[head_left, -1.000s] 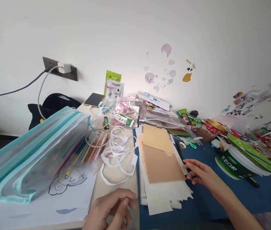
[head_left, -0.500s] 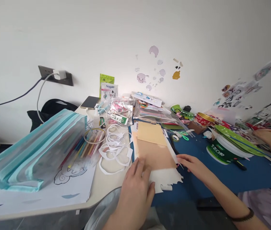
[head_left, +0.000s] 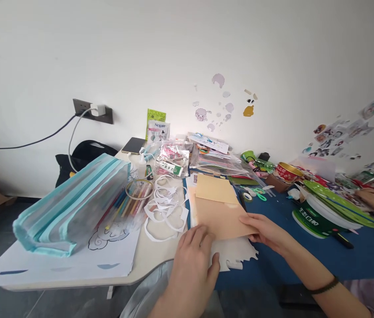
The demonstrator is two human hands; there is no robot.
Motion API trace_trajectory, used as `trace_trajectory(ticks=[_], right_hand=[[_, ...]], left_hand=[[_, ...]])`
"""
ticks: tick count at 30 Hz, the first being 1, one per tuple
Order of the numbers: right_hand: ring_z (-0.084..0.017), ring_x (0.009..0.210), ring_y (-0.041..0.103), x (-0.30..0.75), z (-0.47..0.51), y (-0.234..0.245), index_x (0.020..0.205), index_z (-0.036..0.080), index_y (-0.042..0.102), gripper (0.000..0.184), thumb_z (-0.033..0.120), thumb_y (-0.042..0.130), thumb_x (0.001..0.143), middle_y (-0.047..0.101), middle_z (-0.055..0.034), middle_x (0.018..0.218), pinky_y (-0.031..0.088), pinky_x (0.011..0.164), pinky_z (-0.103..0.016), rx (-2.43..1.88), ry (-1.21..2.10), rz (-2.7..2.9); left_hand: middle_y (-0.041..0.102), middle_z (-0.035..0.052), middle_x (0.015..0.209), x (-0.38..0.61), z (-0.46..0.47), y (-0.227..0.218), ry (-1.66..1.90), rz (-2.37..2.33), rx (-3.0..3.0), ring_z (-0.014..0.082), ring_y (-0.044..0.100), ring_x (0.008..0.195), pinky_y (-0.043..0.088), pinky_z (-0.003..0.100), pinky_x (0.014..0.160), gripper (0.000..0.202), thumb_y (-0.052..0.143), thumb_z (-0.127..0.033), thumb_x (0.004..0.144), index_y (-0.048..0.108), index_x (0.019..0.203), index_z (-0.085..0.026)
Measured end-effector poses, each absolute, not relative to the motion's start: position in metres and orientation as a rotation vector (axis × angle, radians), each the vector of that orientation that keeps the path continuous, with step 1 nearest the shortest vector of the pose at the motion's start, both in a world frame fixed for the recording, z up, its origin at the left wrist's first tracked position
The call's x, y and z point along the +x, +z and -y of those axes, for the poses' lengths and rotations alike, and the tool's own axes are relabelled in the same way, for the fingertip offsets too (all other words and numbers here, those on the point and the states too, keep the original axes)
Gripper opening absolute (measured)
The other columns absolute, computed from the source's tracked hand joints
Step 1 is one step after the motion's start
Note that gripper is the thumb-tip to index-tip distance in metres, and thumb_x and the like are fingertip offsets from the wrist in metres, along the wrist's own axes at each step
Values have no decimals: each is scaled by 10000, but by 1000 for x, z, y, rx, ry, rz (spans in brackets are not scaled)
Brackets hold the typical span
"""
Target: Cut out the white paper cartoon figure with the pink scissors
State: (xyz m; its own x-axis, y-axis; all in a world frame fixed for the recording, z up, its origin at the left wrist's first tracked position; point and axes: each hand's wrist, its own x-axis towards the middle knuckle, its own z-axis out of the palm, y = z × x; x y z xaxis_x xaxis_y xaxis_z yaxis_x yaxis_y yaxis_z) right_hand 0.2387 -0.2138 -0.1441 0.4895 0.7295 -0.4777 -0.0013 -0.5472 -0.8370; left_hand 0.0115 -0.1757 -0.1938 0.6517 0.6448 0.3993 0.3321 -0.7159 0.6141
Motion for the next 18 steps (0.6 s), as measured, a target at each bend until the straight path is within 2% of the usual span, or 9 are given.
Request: trace_trajectory(ticks=[5, 8, 12, 16, 18], right_hand=[[-82, 422, 446, 239, 247, -143, 776, 144, 654, 276, 361, 774, 654, 543, 24, 536, 389, 408, -182, -1849, 1165, 465], [-98, 420, 462, 241, 273, -153, 856, 152, 652, 356, 387, 790, 627, 551, 27, 540, 392, 388, -189, -1865, 1125, 316], [-122, 370, 465, 238, 295, -164, 965, 141, 650, 391, 412, 745, 700, 546, 24, 486, 392, 360, -205, -1978, 1047, 228], [-138, 374, 504, 230, 293, -159, 900, 148, 686, 393, 490, 746, 717, 558, 8, 452, 386, 343, -196, -2073, 1052, 255], [-162, 445, 577, 228, 287, -155, 883, 155, 713, 420, 524, 776, 690, 648, -23, 549, 441, 382, -208, -2046, 1109, 289]], left_hand=[[662, 161, 1184, 5, 171, -190, 946, -718, 2308, 320, 619, 1099, 522, 529, 941, 281, 477, -109, 854, 626, 1091, -133], [672, 132, 1157, 0, 171, -192, 970, -628, 2259, 289, 626, 1065, 523, 475, 918, 250, 498, -123, 860, 619, 1076, -160], [695, 83, 1075, -7, 172, -202, 1001, -533, 2234, 235, 645, 977, 525, 384, 845, 253, 523, -98, 841, 610, 1065, -175], [717, 44, 976, -13, 174, -215, 1045, -498, 2253, 207, 657, 866, 516, 336, 744, 307, 521, -44, 796, 604, 1053, -190], [720, 28, 949, -14, 175, -219, 1091, -499, 2258, 200, 657, 833, 508, 324, 707, 320, 517, -27, 785, 596, 1042, -200]])
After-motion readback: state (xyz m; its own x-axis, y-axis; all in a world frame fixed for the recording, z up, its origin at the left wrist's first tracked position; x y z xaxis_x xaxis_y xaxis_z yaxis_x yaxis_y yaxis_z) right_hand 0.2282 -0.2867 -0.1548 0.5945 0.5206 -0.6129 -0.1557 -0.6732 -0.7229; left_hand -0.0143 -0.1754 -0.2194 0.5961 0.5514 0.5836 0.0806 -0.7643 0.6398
